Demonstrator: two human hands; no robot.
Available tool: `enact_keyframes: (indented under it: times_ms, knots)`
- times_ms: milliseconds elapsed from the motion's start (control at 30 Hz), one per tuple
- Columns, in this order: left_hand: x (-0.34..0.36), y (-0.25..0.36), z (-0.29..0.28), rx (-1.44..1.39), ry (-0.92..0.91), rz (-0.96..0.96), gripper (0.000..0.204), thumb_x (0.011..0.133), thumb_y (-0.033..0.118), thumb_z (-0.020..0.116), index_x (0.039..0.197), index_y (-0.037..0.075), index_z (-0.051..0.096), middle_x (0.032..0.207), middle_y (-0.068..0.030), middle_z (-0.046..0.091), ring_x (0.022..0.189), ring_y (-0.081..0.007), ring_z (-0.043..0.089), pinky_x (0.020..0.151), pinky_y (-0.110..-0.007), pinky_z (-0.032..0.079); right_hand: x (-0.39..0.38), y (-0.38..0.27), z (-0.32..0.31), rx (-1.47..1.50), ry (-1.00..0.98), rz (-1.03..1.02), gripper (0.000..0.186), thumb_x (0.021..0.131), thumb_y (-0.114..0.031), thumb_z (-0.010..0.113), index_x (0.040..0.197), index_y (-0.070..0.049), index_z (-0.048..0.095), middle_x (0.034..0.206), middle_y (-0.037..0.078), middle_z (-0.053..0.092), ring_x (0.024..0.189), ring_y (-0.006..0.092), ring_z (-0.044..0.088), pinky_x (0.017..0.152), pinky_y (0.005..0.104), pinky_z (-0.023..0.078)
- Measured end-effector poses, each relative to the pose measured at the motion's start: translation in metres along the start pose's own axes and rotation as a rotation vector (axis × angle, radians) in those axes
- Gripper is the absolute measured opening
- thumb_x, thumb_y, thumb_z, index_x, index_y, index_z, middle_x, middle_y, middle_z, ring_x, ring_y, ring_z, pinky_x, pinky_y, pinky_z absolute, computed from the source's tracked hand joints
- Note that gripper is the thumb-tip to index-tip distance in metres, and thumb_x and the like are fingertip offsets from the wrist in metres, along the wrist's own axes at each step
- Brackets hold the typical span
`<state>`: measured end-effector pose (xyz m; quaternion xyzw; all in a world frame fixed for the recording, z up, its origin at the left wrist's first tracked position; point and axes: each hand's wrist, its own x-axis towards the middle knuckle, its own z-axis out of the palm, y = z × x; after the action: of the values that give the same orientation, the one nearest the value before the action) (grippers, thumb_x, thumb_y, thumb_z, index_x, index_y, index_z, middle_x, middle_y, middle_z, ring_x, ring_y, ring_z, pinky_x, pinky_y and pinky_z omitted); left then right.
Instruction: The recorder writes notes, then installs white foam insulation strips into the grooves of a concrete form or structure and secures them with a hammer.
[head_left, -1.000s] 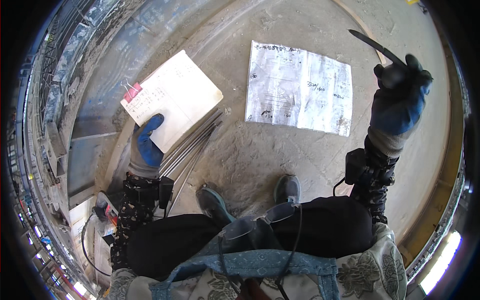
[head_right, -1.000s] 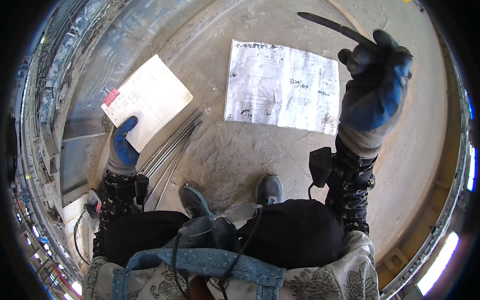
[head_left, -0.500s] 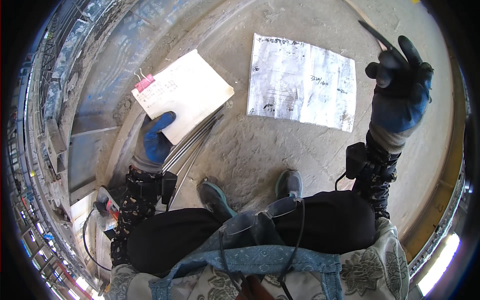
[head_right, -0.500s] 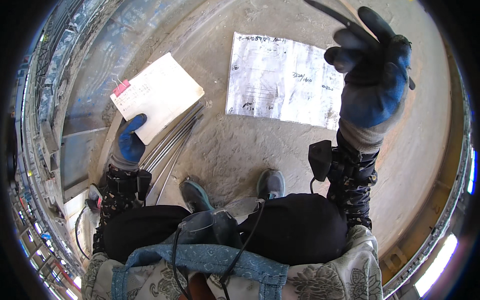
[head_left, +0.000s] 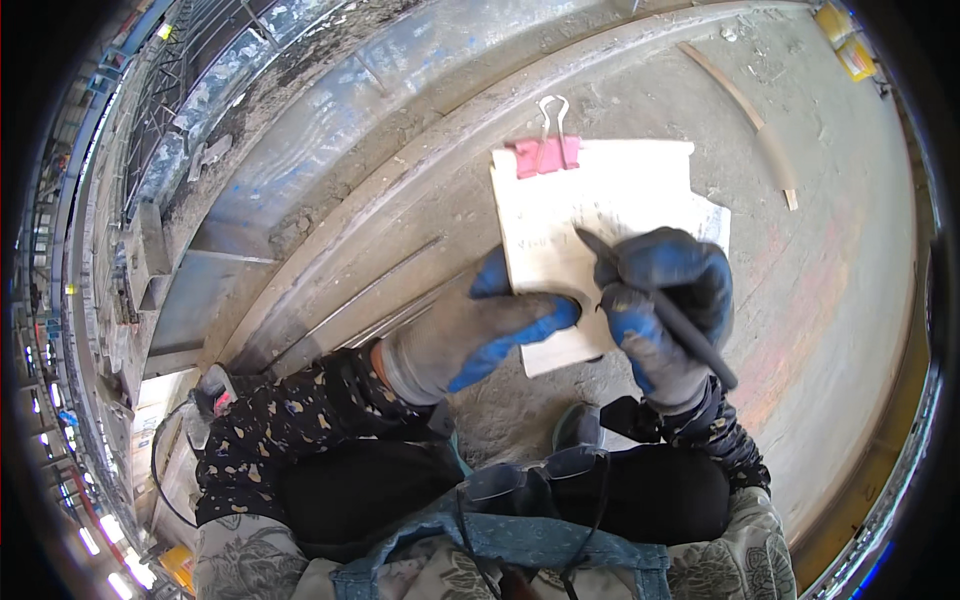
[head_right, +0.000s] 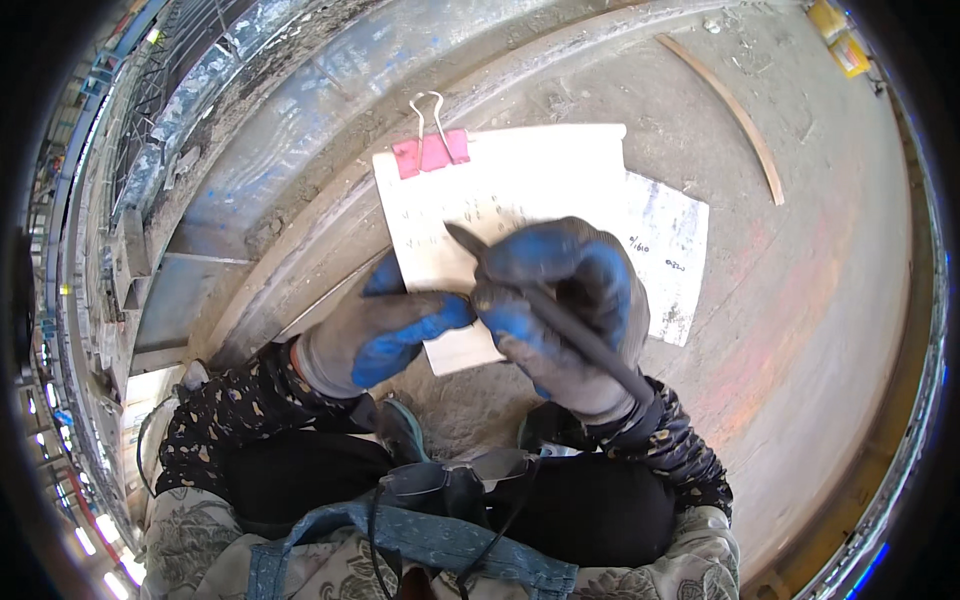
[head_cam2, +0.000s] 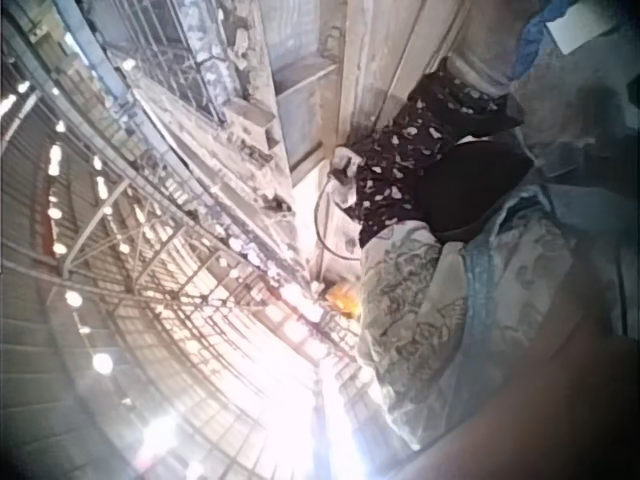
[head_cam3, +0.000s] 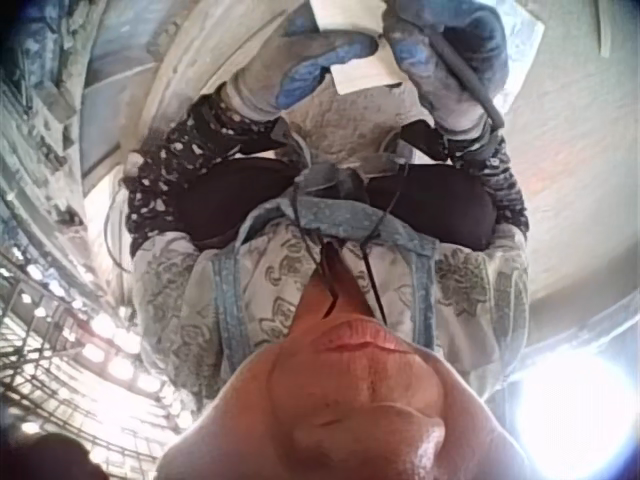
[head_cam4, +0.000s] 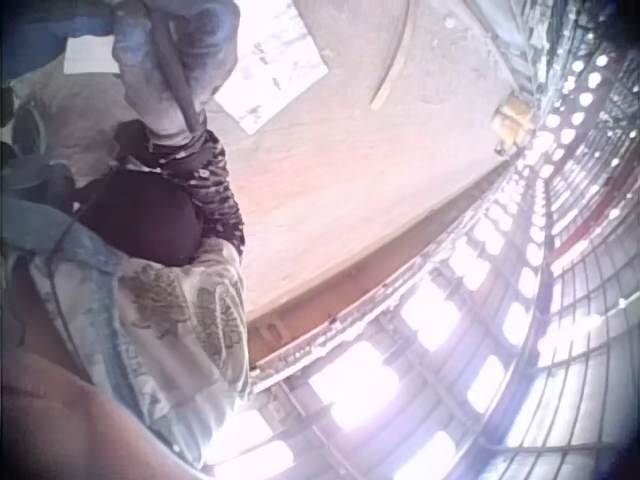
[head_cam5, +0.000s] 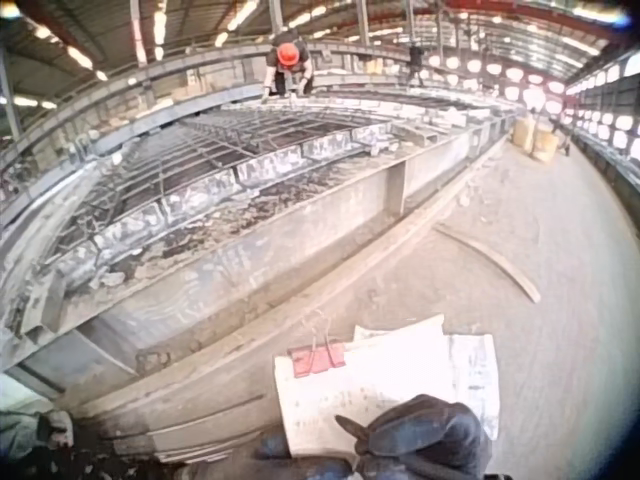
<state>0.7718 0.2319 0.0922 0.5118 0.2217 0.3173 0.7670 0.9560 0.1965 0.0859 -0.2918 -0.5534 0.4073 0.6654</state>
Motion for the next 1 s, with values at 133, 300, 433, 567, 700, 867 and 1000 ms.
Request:
enact_keyframes:
  times_ms: [133, 300, 433, 567, 700, 867, 1000]
  knots:
    - [-0.004, 0.007, 0.004, -0.292, 0.069, -0.225, 0.026, 0.088, 0.002, 0.055, 0.114, -0.002, 0.058, 0.116, -0.0111, 0.057, 0.105, -0.0171, 0.055, 0.089, -0.03, 0.045, 0.001, -0.015, 0.009, -0.081, 0.183, 0.067, 0.025, 0.08, -0.014, 0.07, 0.088, -0.005, 0.048, 0.077, 0.009, 0.055, 0.068, 0.0157, 0.054, 0.058, 0.0286, 0.047]
    - [-0.005, 0.025, 0.008, -0.044, 0.103, -0.301, 0.025, 0.087, 0.004, 0.058, 0.11, -0.002, 0.06, 0.107, -0.01, 0.062, 0.098, -0.0154, 0.058, 0.082, -0.03, 0.048, 0.004, -0.02, 0.001, -0.249, 0.16, -0.052, 0.028, 0.085, -0.027, 0.065, 0.087, -0.007, 0.046, 0.076, 0.008, 0.053, 0.066, 0.017, 0.051, 0.058, 0.031, 0.046]
    - [-0.006, 0.022, 0.013, -0.121, 0.101, -0.212, 0.035, 0.084, 0.004, 0.06, 0.118, -0.002, 0.055, 0.109, -0.0124, 0.061, 0.1, -0.0167, 0.058, 0.082, -0.03, 0.049, 0.001, -0.025, 0.013, -0.292, 0.164, -0.03, 0.031, 0.085, -0.029, 0.066, 0.091, -0.004, 0.049, 0.081, 0.012, 0.056, 0.072, 0.0202, 0.057, 0.064, 0.0332, 0.05]
    - [-0.007, 0.023, 0.017, -0.221, 0.053, -0.257, 0.049, 0.084, 0.005, 0.061, 0.13, -0.001, 0.043, 0.117, -0.0141, 0.058, 0.105, -0.0184, 0.057, 0.087, -0.031, 0.048, 0.006, -0.033, 0.0, -0.503, -0.145, -0.131, 0.026, 0.086, -0.025, 0.065, 0.093, -0.003, 0.052, 0.084, 0.016, 0.057, 0.075, 0.021, 0.059, 0.065, 0.0332, 0.051]
    - [-0.006, 0.019, 0.019, -0.314, 0.022, -0.184, 0.054, 0.085, 0.005, 0.06, 0.134, 0.0, 0.038, 0.123, -0.0144, 0.054, 0.11, -0.0199, 0.056, 0.091, -0.033, 0.048, -0.002, -0.028, -0.002, -0.37, -0.111, -0.056, 0.024, 0.086, -0.023, 0.064, 0.094, -0.003, 0.054, 0.084, 0.015, 0.057, 0.074, 0.0211, 0.06, 0.065, 0.0329, 0.052]
    - [-0.006, 0.023, 0.02, -0.159, 0.021, -0.193, 0.044, 0.088, 0.011, 0.061, 0.128, 0.0, 0.045, 0.113, -0.0083, 0.058, 0.101, -0.0124, 0.056, 0.088, -0.028, 0.046, 0.003, -0.025, -0.005, -0.498, -0.163, -0.211, 0.022, 0.085, -0.021, 0.065, 0.094, -0.003, 0.056, 0.085, 0.014, 0.059, 0.075, 0.021, 0.059, 0.065, 0.0326, 0.051]
    - [-0.007, 0.024, 0.02, -0.215, 0.024, -0.197, 0.042, 0.088, 0.011, 0.06, 0.126, 0.0, 0.046, 0.112, -0.0082, 0.058, 0.101, -0.0127, 0.055, 0.089, -0.029, 0.046, 0.008, -0.034, -0.003, -0.626, -0.192, -0.169, 0.022, 0.084, -0.02, 0.066, 0.094, -0.003, 0.056, 0.084, 0.014, 0.059, 0.074, 0.0208, 0.059, 0.065, 0.0328, 0.052]
